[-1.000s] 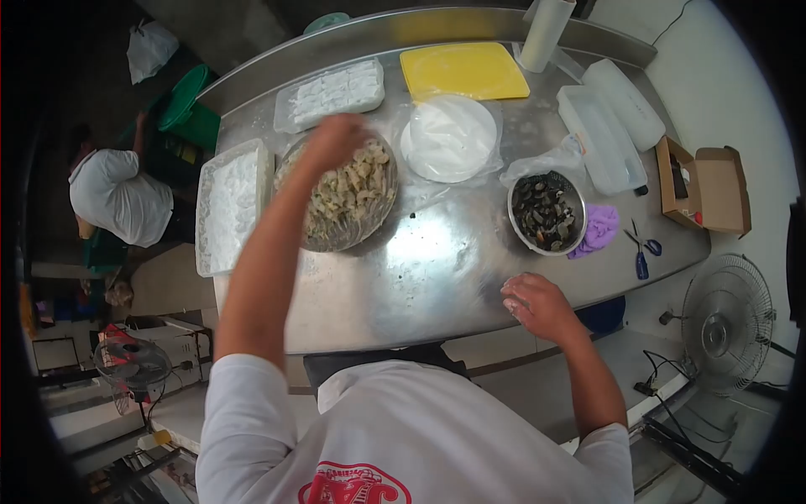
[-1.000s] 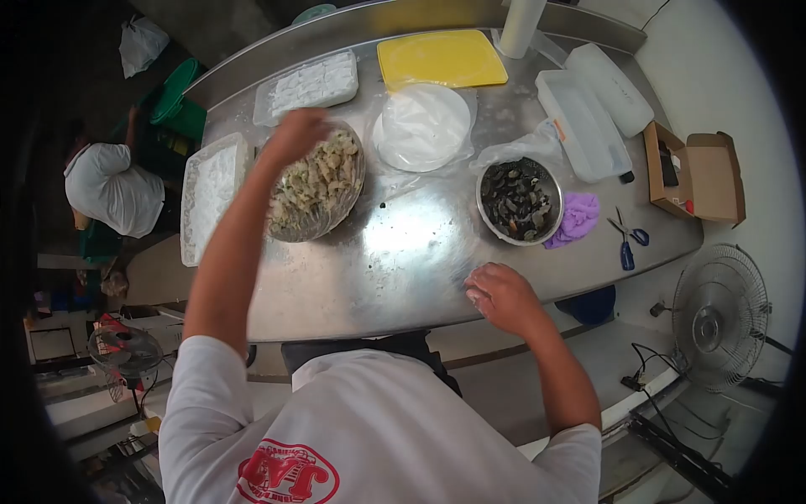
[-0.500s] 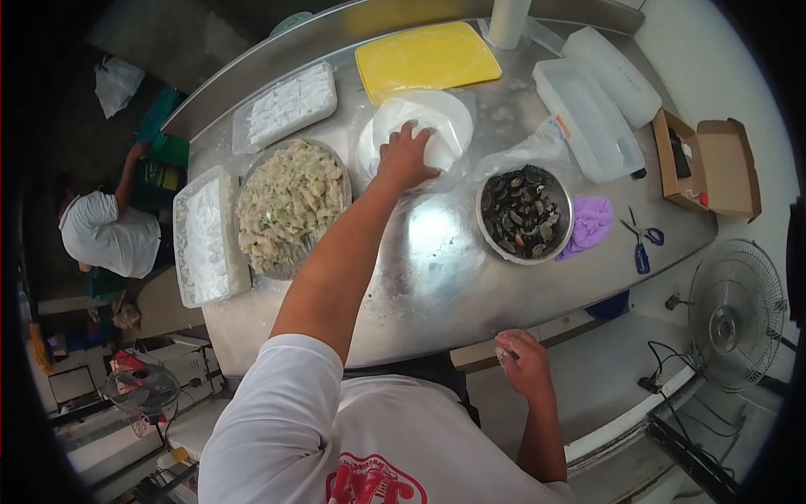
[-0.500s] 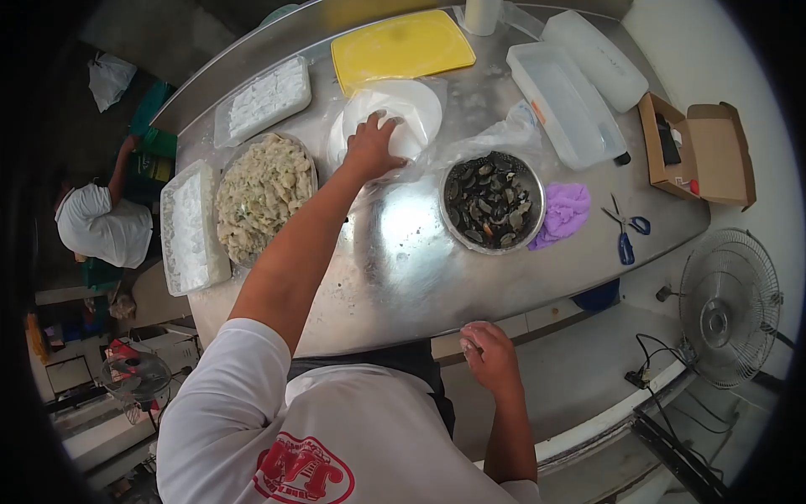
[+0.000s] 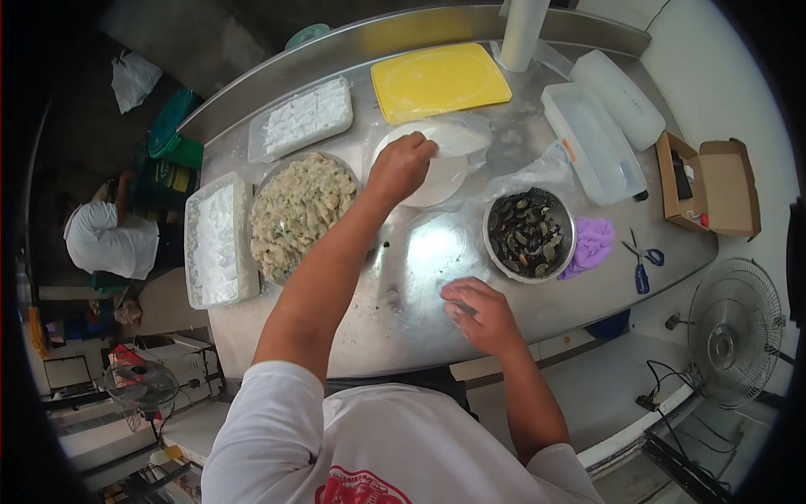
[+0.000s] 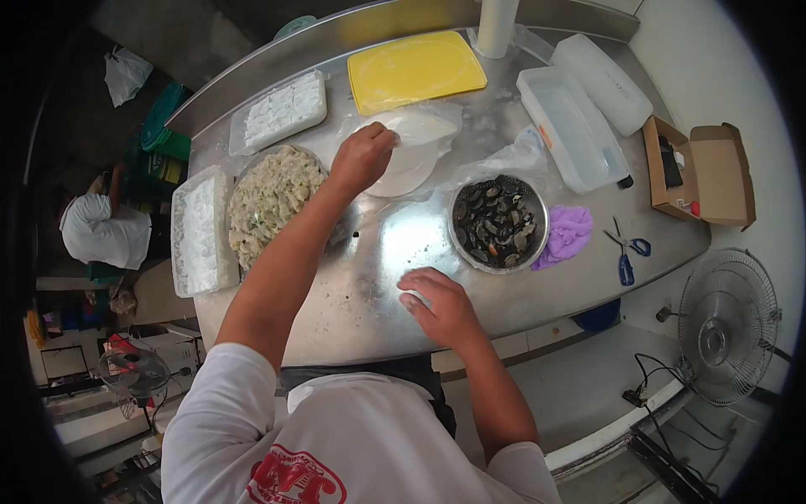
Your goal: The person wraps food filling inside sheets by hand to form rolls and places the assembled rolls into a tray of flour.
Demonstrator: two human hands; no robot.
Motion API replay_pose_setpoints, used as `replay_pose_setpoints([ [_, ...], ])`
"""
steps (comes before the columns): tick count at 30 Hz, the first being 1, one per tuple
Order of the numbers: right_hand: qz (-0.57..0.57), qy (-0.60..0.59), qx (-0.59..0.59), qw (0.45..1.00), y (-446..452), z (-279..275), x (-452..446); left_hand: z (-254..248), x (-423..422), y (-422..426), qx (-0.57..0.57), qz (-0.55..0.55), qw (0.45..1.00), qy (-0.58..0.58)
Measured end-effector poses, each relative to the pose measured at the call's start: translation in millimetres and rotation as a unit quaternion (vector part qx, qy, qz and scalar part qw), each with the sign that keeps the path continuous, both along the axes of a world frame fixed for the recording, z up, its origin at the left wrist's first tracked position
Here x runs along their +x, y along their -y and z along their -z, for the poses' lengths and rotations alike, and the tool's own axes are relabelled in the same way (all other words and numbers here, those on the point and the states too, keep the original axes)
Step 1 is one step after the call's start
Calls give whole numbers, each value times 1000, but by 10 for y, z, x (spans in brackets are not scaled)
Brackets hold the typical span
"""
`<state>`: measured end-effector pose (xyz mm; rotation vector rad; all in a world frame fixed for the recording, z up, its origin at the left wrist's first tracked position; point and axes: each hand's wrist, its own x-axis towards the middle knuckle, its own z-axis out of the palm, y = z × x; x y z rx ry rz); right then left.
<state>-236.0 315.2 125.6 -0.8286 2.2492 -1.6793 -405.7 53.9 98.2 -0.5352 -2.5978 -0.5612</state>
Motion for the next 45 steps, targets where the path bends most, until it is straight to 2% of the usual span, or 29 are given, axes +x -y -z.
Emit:
replay_pose_setpoints([
  [2,-16,-4,-6,1000,134,-26,-85,-232,216,-97,9,11,998,-55],
  [3,-18,-7,-8,1000,167,-7,-109,-293,333,-122,-23,15,1000,-7],
  [5,-30,29,-4,999,198,89,-100,-224,531,-112,-86,1,982,170],
  [6,-33,27,-2,999,196,124,-64,-124,593,-62,-83,-2,982,168],
  [8,-52,44,38,997,163,189,-13,135,592,62,-31,59,934,352],
  [9,-53,43,41,997,142,211,24,254,557,66,-28,58,934,351],
  [11,-54,67,60,995,85,268,140,458,500,-27,-30,-3,968,251],
  [12,-45,63,50,996,54,350,206,569,468,-73,22,-29,979,202],
  [13,-47,67,54,995,15,342,263,564,456,-113,26,-29,978,205],
  [15,-27,81,81,993,-62,303,355,528,416,-167,82,-109,966,218],
  [19,6,71,101,992,-218,329,493,748,146,-62,118,-142,949,255],
  [23,36,114,95,988,-323,259,570,589,41,47,164,-132,942,260],
  [25,45,118,76,989,-327,260,563,365,33,107,127,-100,942,293],
  [27,54,123,31,990,-273,320,518,206,94,163,107,-93,949,281],
  [30,84,143,27,986,-106,548,388,30,269,217,49,-76,963,254],
  [32,129,249,-14,960,83,623,291,-50,540,172,81,-58,969,226],
  [33,121,257,-13,959,179,620,293,-11,768,147,80,-66,967,233],
  [35,168,405,-223,871,425,541,198,97,1204,120,-15,53,972,227],
  [36,162,406,-224,871,527,550,198,102,1469,100,-2,48,976,213],
  [38,187,466,-231,833,642,619,194,174,1827,20,42,17,977,208],
  [41,175,421,-219,863,630,766,264,346,1836,-108,37,-50,987,149],
  [43,174,420,-208,866,486,791,389,441,1716,-197,46,-86,983,154],
  [45,164,390,-154,893,304,765,521,460,1509,-260,-46,-130,988,65],
])
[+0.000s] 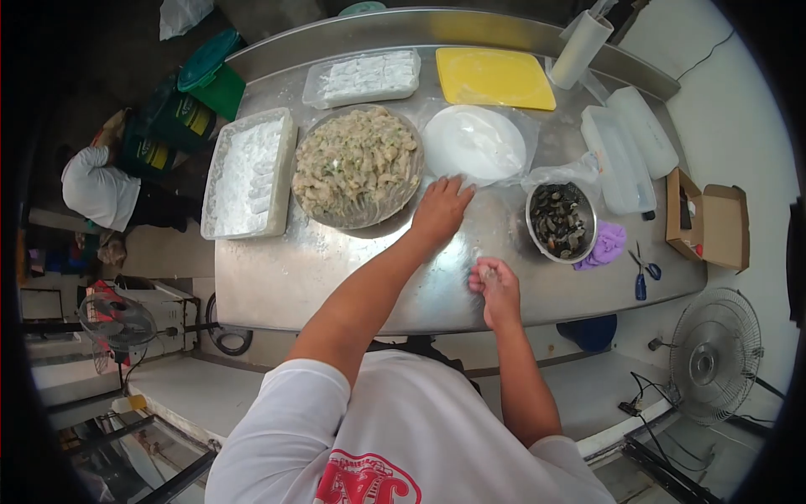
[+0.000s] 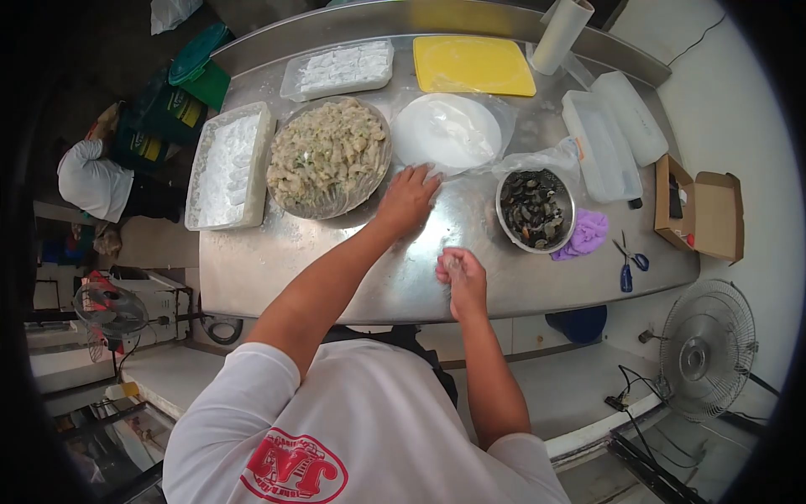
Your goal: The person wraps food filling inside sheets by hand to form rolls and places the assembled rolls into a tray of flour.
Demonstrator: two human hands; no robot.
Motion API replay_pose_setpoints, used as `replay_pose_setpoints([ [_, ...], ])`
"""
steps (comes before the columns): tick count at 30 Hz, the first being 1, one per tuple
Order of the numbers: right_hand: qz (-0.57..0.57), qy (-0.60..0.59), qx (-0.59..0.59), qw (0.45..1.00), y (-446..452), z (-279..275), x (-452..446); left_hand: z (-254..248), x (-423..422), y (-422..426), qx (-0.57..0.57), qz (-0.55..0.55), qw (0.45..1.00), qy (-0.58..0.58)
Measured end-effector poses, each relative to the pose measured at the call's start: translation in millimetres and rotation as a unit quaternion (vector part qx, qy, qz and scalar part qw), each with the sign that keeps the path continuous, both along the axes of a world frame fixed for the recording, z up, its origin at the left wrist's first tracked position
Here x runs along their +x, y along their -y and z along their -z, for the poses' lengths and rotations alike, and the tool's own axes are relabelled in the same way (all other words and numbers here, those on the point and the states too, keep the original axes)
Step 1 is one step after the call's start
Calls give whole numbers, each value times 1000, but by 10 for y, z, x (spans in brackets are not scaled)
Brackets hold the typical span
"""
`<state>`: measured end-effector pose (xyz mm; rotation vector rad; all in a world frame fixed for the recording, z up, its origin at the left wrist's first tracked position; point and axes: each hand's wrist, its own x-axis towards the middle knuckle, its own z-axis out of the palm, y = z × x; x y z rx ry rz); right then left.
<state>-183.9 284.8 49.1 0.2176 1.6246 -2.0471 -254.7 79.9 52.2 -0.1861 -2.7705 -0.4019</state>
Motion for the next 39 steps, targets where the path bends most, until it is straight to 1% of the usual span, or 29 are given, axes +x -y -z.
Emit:
replay_pose_setpoints([
  [1,8,-5,8,1000,-70,-94,97,52,-140,-14,-29,-6,995,-91],
  [2,10,-10,11,1000,-161,-133,156,29,-304,18,-26,-4,995,-95],
  [4,-12,-10,30,999,-340,-151,314,43,-550,109,-119,17,992,39],
  [5,-9,-1,32,999,-423,-138,374,-34,-652,137,-116,22,992,48],
  [7,23,-15,75,997,-582,-100,518,-359,-767,162,-45,33,996,68],
  [8,26,-9,71,997,-632,-89,559,-445,-709,165,-49,36,995,73],
  [10,56,-53,91,993,-700,-108,642,-585,-458,237,-54,125,990,-34],
  [11,55,-53,86,993,-687,-116,632,-566,-227,275,-66,156,986,-7],
  [12,35,-112,100,988,-663,-133,623,-597,70,284,-89,171,981,21],
  [13,16,-172,113,978,-625,-161,590,-487,348,333,-102,176,979,25],
  [14,14,-174,108,979,-552,-250,518,-444,639,400,-108,170,977,71],
  [16,-93,-320,138,933,-319,-455,363,-251,1228,579,-74,139,983,90],
  [17,-98,-322,135,932,-180,-463,301,-144,1482,659,-64,123,985,99],
  [19,-193,-380,104,898,92,-474,274,2,1955,718,-43,93,987,122],
  [20,-204,-381,101,896,235,-449,277,46,2111,726,-23,69,987,141],
  [22,-300,-484,142,810,492,-330,330,120,2334,697,1,40,992,123],
  [23,-310,-484,138,807,586,-262,346,144,2403,685,21,22,994,102],
  [25,-388,-550,154,724,724,-138,396,164,2507,653,33,-16,994,105],
  [26,-397,-551,150,719,751,-101,429,156,2538,643,40,-44,993,106],
  [27,-382,-558,190,712,764,-71,460,147,2552,648,43,-55,992,104],
  [28,-367,-565,228,703,781,-37,477,131,2563,657,70,-85,987,117],
  [29,-375,-567,224,699,797,27,469,115,2578,674,97,-114,980,129],
  [31,-340,-533,282,722,793,154,470,98,2618,730,123,-130,975,134],
  [33,-342,-519,286,730,806,252,453,114,2615,798,145,-138,970,138],
  [35,-340,-503,291,739,866,268,422,149,2572,851,228,-173,945,158],
  [36,-324,-485,287,760,892,281,419,166,2562,866,228,-172,945,160],
  [37,-307,-467,283,779,917,287,416,144,2534,872,236,-217,929,184],
  [38,-306,-466,284,780,939,292,404,120,2499,870,244,-261,911,207],
  [39,-304,-470,299,773,959,294,391,93,2469,860,244,-259,911,208],
])
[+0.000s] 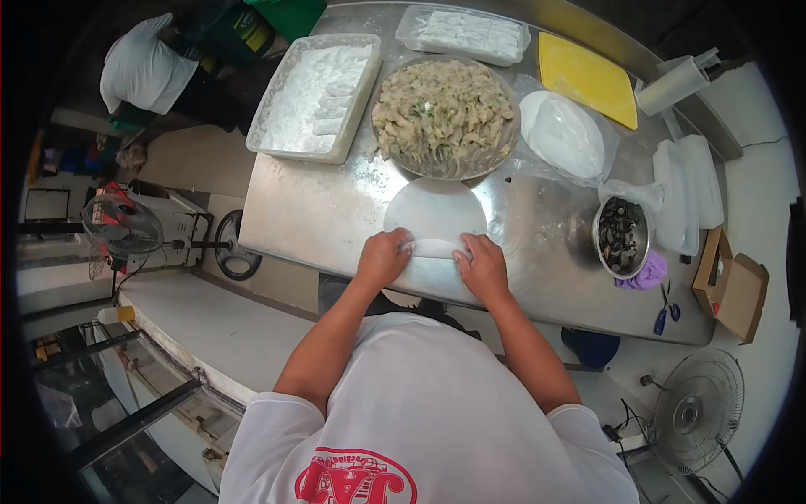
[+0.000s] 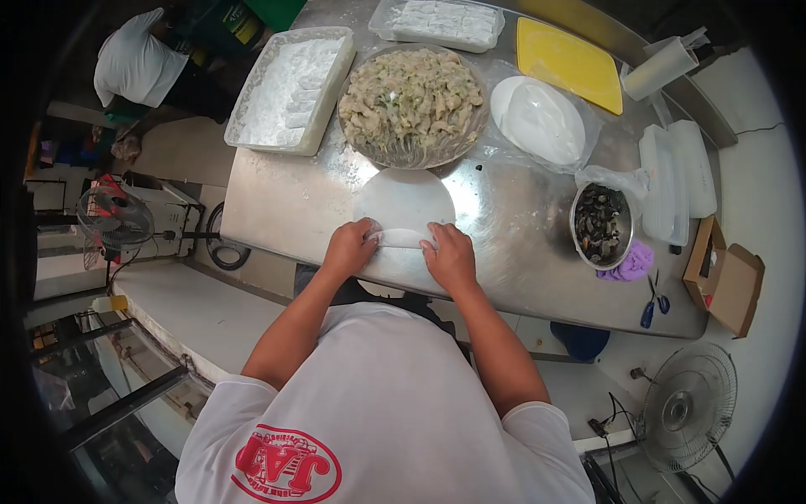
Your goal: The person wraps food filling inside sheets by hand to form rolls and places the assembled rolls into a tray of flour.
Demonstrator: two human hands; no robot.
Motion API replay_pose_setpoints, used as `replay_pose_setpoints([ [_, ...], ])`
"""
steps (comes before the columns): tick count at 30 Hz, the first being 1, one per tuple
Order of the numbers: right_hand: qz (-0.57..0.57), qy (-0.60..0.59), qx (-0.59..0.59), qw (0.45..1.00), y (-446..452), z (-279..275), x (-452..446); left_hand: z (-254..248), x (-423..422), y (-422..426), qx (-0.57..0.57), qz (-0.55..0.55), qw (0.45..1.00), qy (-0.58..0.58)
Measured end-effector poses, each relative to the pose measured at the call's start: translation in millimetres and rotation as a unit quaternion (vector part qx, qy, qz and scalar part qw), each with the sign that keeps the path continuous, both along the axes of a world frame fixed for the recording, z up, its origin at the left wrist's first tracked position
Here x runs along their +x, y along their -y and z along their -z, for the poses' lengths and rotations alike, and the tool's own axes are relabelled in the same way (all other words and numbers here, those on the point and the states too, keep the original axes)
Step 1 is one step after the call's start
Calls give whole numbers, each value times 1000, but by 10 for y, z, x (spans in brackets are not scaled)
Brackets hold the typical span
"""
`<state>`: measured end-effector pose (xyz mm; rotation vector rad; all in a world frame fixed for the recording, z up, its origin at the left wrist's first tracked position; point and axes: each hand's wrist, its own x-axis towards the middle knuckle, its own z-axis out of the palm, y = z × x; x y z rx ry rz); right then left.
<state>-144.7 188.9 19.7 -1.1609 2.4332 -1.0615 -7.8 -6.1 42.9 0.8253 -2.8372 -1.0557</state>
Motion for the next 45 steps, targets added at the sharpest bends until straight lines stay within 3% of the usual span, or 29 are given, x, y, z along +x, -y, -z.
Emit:
replay_pose_setpoints([
  [4,25,-88,21,996,72,18,37,-1,-39,-7,-15,-5,999,-39],
  [15,52,-40,67,996,178,-128,-10,20,-179,79,-52,32,998,-27],
  [17,55,-37,84,994,212,-143,-23,8,-195,20,-155,93,978,-104],
  [21,42,-25,121,992,232,-163,-58,15,-307,-257,-78,132,976,-156],
  [25,5,-10,152,988,222,-247,-148,240,-316,-225,-12,106,986,-128],
  [27,-25,52,194,979,224,-325,-367,242,-275,-159,-13,123,987,-102],
  [29,-15,-69,92,993,298,-603,-554,239,-213,-118,-13,119,987,-105],
  [31,-59,-168,91,980,522,-1034,-829,233,-172,-103,-10,125,987,-104],
  [34,-87,-225,171,955,921,-1132,-1182,189,-183,-97,-13,125,988,-87],
  [36,-146,-135,295,935,1217,-950,-1422,129,-195,-34,-12,99,992,-72],
  [39,-132,-82,384,910,1556,-761,-1488,80,-253,-18,-33,84,994,-67],
  [42,-136,-96,390,905,1616,-808,-1296,54,-294,-18,-48,92,994,-20],
  [45,-152,-76,396,902,1616,-774,-1273,79,-107,148,-21,61,997,-46],
])
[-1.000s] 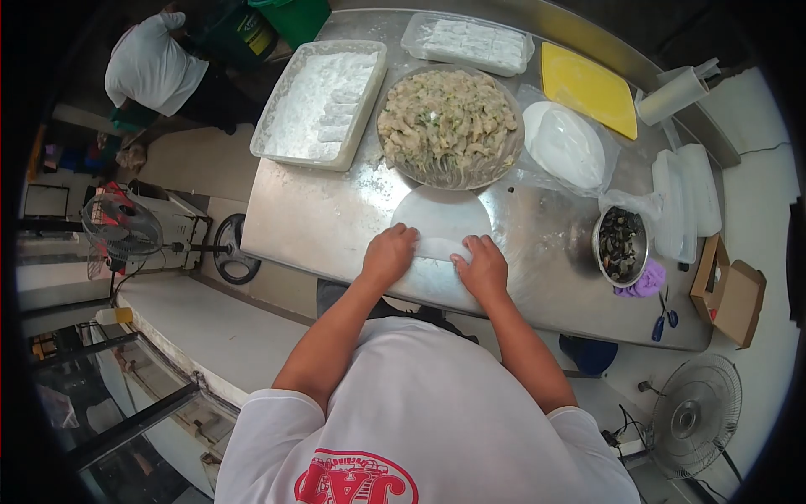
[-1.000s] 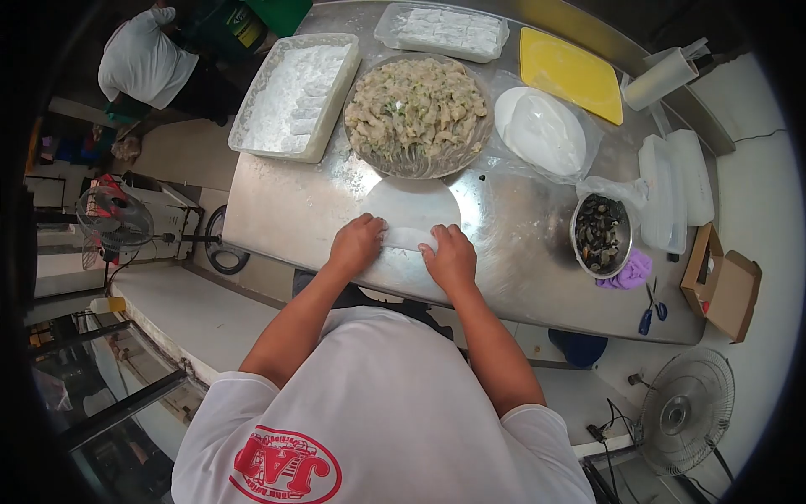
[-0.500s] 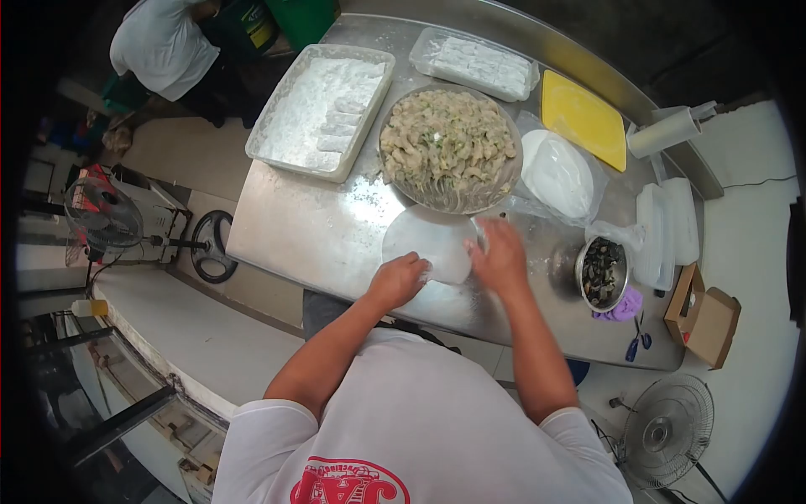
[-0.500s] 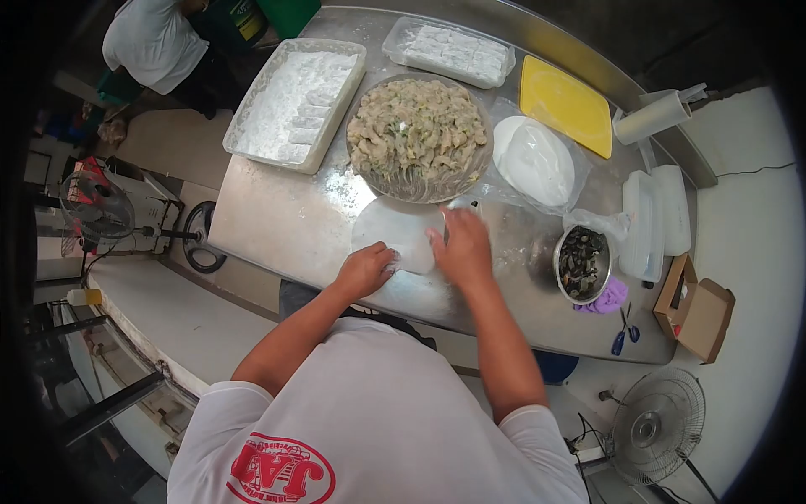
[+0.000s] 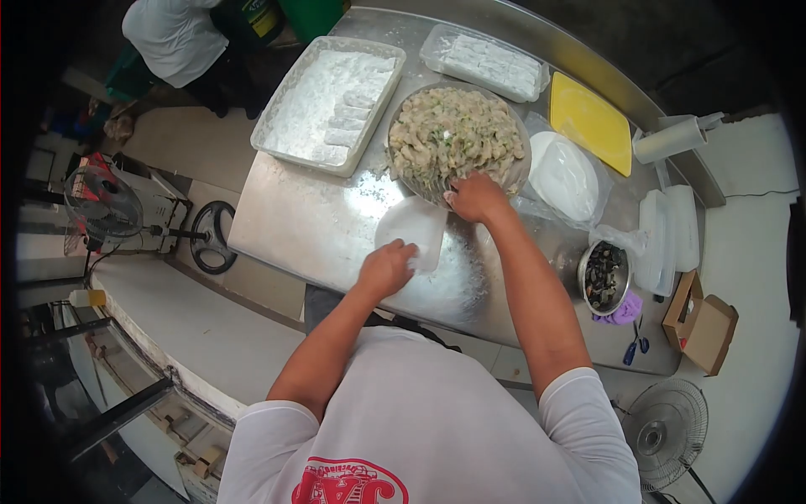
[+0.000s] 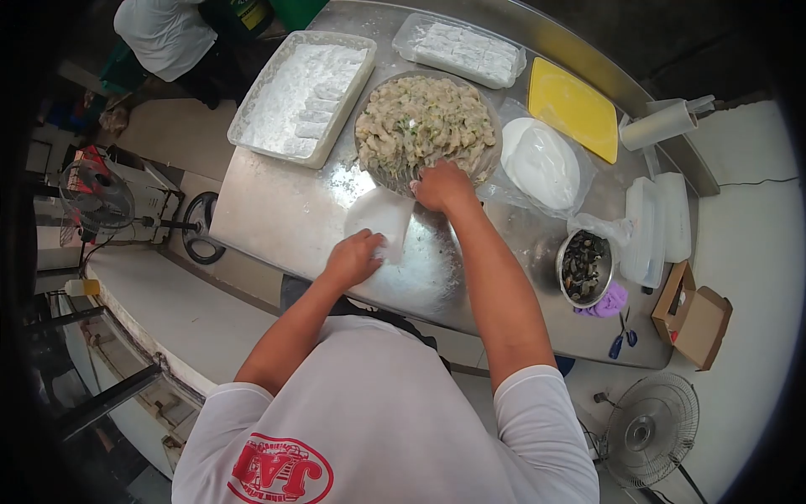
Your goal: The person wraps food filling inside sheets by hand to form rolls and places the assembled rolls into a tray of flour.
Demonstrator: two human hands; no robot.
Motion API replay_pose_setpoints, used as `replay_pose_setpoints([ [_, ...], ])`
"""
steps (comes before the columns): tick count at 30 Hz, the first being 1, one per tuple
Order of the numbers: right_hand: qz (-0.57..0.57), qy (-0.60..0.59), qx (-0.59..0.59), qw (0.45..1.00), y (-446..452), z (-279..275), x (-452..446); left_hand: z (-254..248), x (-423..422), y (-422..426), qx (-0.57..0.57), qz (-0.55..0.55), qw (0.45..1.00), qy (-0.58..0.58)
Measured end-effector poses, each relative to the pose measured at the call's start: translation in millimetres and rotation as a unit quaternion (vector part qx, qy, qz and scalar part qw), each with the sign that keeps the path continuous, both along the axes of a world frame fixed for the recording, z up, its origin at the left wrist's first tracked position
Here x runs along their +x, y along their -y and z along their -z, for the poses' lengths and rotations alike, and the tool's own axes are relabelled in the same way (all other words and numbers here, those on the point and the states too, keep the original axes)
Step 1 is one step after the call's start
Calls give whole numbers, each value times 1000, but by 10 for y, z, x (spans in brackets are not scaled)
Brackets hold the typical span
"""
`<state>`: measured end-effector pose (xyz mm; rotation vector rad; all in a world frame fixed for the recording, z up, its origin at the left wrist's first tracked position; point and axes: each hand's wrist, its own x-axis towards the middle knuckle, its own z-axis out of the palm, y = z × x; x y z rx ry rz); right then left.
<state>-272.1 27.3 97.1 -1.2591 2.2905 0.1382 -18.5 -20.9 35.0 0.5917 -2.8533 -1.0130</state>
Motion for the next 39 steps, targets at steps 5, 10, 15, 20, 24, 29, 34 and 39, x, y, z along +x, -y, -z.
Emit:
replay_pose_setpoints([
  [5,-9,39,-41,998,-56,-69,-22,93,69,66,-24,-25,999,2],
  [10,15,-43,-94,995,-43,60,67,-111,-122,-234,-89,-41,992,79],
  [15,-100,44,-32,993,22,-11,-99,-111,-124,-277,-128,-42,986,93],
  [20,-98,139,-191,967,-352,-166,17,-83,82,-268,-116,-37,987,108],
  [24,-7,211,-416,884,-692,-208,601,6,198,-236,-102,-7,995,23],
  [29,90,289,-370,878,-899,126,1358,121,279,-141,-19,-5,998,-52],
  [34,76,188,-400,894,-944,478,1609,278,271,-10,27,-1,995,-98],
  [39,71,112,-405,905,-897,622,1745,252,304,197,63,57,983,-163],
])
